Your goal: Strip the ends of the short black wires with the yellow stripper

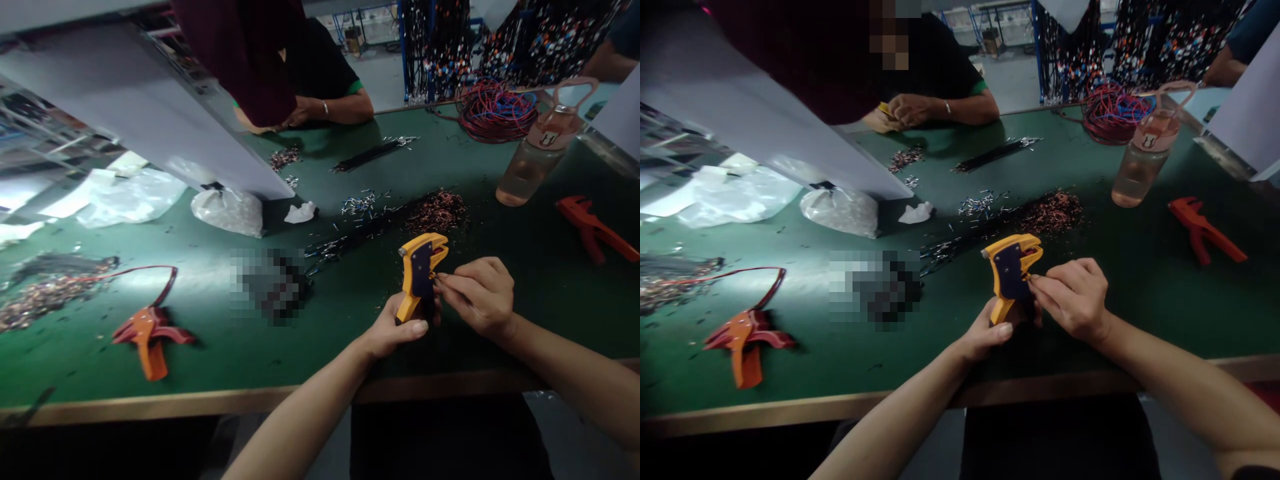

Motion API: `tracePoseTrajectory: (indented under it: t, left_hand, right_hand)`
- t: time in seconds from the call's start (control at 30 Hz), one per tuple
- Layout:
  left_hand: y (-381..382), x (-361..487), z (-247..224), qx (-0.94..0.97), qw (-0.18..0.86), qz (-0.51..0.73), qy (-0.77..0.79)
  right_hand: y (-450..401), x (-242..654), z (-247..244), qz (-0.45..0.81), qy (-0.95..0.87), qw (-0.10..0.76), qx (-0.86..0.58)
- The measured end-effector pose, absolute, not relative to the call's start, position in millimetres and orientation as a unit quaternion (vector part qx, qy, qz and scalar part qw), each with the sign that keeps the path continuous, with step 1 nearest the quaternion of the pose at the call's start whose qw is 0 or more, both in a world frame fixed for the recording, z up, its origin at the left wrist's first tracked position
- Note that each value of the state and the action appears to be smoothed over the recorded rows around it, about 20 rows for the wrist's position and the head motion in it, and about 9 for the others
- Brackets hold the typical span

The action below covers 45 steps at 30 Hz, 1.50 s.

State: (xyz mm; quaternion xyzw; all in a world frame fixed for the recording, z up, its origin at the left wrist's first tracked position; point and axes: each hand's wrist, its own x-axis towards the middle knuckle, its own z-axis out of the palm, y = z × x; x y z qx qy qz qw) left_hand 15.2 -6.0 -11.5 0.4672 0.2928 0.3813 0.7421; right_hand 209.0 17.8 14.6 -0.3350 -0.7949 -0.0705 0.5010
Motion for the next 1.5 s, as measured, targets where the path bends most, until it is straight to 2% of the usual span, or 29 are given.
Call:
tracePoseTrajectory:
  t: [0.37,1.2,1.3,1.5]
  left_hand:
    - [-3.7,14.6,0.9,0.500,0.711,0.356,0.343]
    - [-9.5,17.3,4.4,0.471,0.667,0.354,0.456]
    - [-8.3,17.5,0.7,0.456,0.671,0.379,0.446]
    - [-0.9,16.6,-6.7,0.363,0.700,0.510,0.345]
  right_hand:
    - [16.2,209.8,14.1,-0.101,-0.813,0.465,-0.336]
    - [15.1,206.2,20.0,-0.124,-0.808,0.474,-0.327]
    - [15.0,205.9,20.9,-0.109,-0.800,0.485,-0.335]
    - [23.0,206.5,13.8,-0.031,-0.762,0.497,-0.414]
